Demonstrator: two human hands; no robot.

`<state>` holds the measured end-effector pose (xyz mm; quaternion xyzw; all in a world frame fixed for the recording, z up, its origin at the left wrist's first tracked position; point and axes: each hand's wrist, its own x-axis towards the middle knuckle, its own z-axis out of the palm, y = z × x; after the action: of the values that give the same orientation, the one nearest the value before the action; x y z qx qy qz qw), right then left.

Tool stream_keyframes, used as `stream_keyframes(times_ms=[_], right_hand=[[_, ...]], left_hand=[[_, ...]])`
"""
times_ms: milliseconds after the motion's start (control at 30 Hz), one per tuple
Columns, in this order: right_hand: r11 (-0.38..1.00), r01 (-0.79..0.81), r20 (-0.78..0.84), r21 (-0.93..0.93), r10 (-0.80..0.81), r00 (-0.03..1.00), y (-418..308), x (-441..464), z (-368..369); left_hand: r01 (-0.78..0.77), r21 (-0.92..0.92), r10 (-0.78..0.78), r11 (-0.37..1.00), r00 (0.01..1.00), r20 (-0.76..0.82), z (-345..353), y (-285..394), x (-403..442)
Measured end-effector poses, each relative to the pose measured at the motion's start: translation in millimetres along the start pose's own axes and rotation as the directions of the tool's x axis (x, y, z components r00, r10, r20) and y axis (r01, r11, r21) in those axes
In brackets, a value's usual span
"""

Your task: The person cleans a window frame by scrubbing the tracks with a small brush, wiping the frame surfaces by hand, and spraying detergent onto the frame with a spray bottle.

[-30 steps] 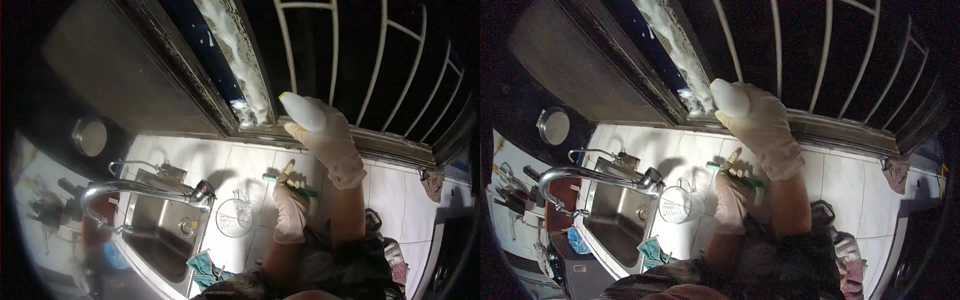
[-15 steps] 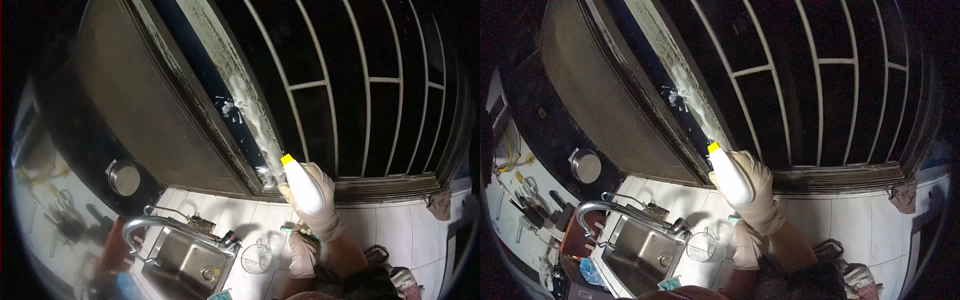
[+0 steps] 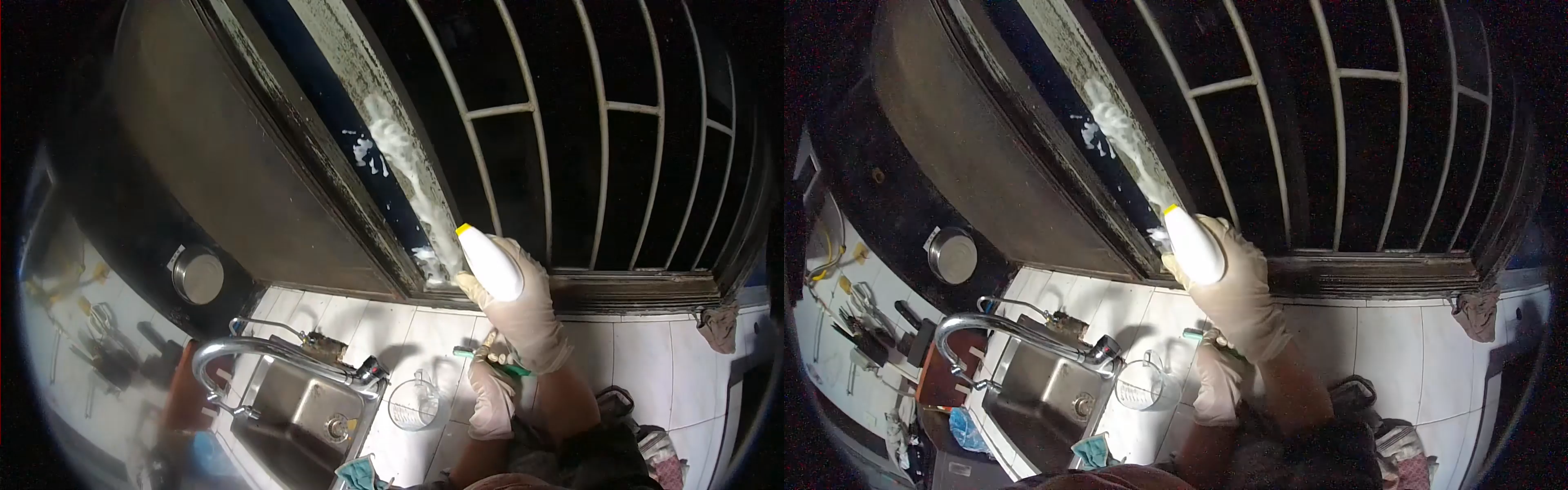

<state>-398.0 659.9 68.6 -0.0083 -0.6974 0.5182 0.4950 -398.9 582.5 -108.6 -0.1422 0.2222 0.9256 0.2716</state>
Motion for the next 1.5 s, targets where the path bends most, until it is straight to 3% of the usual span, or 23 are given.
stream_keyframes(times_ms=[100, 167, 233, 300, 367, 400, 433, 500, 533, 600, 667, 800, 867, 900, 967, 1000, 1033, 1067, 1200, 1233, 1300, 1367, 1500], right_hand=[[0.995, 0.007, 0.002, 0.103, -0.008, 1.000, 2.7, -0.2, 5.9], [0.995, 0.097, -0.003, 0.039, -0.097, 0.995, 10.7, 2.5, 10.2], [0.975, 0.126, -0.009, 0.181, -0.127, 0.992, 25.1, 2.4, 20.1], [0.979, 0.058, 0.024, 0.198, -0.064, 0.998, 32.4, 0.6, 28.5], [0.846, -0.285, 0.139, 0.450, 0.249, 0.958, 43.8, -0.7, 41.7], [0.782, -0.445, 0.212, 0.437, 0.391, 0.896, 52.6, -4.7, 43.8], [0.783, -0.446, 0.221, 0.434, 0.387, 0.895, 55.2, -6.0, 40.5], [0.839, -0.537, 0.415, 0.085, 0.460, 0.785, 59.3, -8.3, 30.6], [0.878, -0.474, 0.393, -0.071, 0.461, 0.795, 62.5, -12.4, 28.9], [0.873, -0.469, 0.465, -0.131, 0.472, 0.749, 59.4, -6.3, 29.4], [0.863, -0.467, 0.529, -0.192, 0.492, 0.691, 60.3, 1.4, 39.7], [0.926, -0.342, 0.726, -0.160, 0.345, 0.595, 81.0, 8.9, 120.2], [0.860, -0.505, 0.782, -0.079, 0.367, 0.504, 83.2, 14.1, 171.8], [0.876, -0.482, 0.835, -0.003, 0.268, 0.480, 97.8, 15.4, 188.4], [0.907, -0.125, 0.790, -0.403, 0.413, 0.452, 69.3, 26.5, 172.3], [0.912, 0.050, 0.770, -0.407, 0.313, 0.556, 65.9, 24.5, 153.8], [0.879, 0.225, 0.750, -0.421, 0.197, 0.632, 66.6, 20.4, 125.1], [0.866, 0.215, 0.736, -0.451, 0.224, 0.638, 65.2, 18.8, 95.1], [0.774, 0.118, 0.691, -0.622, 0.471, 0.548, 45.8, -10.9, -11.3], [0.799, 0.126, 0.712, -0.588, 0.437, 0.550, 60.6, -30.6, -24.2], [0.822, 0.122, 0.726, -0.557, 0.409, 0.553, 66.3, -49.8, -31.5], [0.847, 0.365, 0.679, -0.386, -0.007, 0.734, 64.1, -57.8, -21.5], [0.893, 0.295, 0.759, -0.340, 0.076, 0.646, 77.9, -50.0, -19.1]], left_hand=[[-0.005, -0.027, 0.005, 1.000, 1.000, -0.006, -1.7, 2.3, -0.6], [-0.018, -0.043, 0.018, 0.999, 1.000, 0.004, 2.1, 5.0, -2.4], [-0.029, -0.062, 0.030, 0.998, 0.999, 0.020, 4.2, 7.8, -5.6], [-0.036, -0.090, 0.041, 0.995, 0.998, 0.056, 6.5, 9.0, -7.2], [-0.032, -0.129, 0.046, 0.991, 0.993, 0.108, 7.3, 9.2, -3.4], [-0.033, -0.162, 0.056, 0.986, 0.988, 0.141, 6.1, 9.6, -3.1], [-0.038, -0.200, 0.076, 0.979, 0.980, 0.183, 3.7, 8.4, -1.9], [0.000, -0.296, 0.082, 0.955, 0.961, 0.265, -0.2, 3.9, 2.2], [0.018, -0.345, 0.091, 0.938, 0.950, 0.299, -6.2, 1.3, 6.2], [0.031, -0.409, 0.110, 0.912, 0.943, 0.315, -31.4, -7.7, 22.9], [0.221, -0.588, -0.034, 0.778, 0.949, 0.313, -75.8, -26.6, 49.4], [0.028, -0.374, 0.038, 0.927, 0.985, 0.168, -39.3, -9.1, 33.8], [-0.064, -0.207, 0.084, 0.976, 0.992, 0.090, -13.1, 3.4, 22.0], [-0.088, -0.150, 0.098, 0.985, 0.993, 0.064, -6.5, 6.5, 20.1], [-0.135, -0.067, 0.137, 0.989, 0.990, 0.024, 2.4, 11.6, 19.9], [-0.127, -0.067, 0.129, 0.990, 0.991, 0.019, 4.9, 12.8, 23.0], [-0.240, -0.025, 0.240, 0.971, 0.971, 0.021, 7.0, 12.5, 25.8], [-0.347, 0.009, 0.347, 0.938, 0.938, 0.026, 10.8, 10.3, 28.3], [-0.189, -0.113, 0.204, 0.976, 0.968, 0.143, 48.3, 24.5, 4.4], [-0.177, -0.122, 0.194, 0.977, 0.971, 0.140, 47.8, 26.2, 2.5], [-0.015, -0.066, 0.039, 0.998, 0.929, 0.367, 44.2, 32.1, -2.8], [-0.041, -0.005, 0.040, 0.999, 0.944, 0.328, 59.5, 36.4, -12.8], [-0.122, 0.019, 0.112, 0.992, 0.954, 0.278, 68.2, 37.7, -14.3]])
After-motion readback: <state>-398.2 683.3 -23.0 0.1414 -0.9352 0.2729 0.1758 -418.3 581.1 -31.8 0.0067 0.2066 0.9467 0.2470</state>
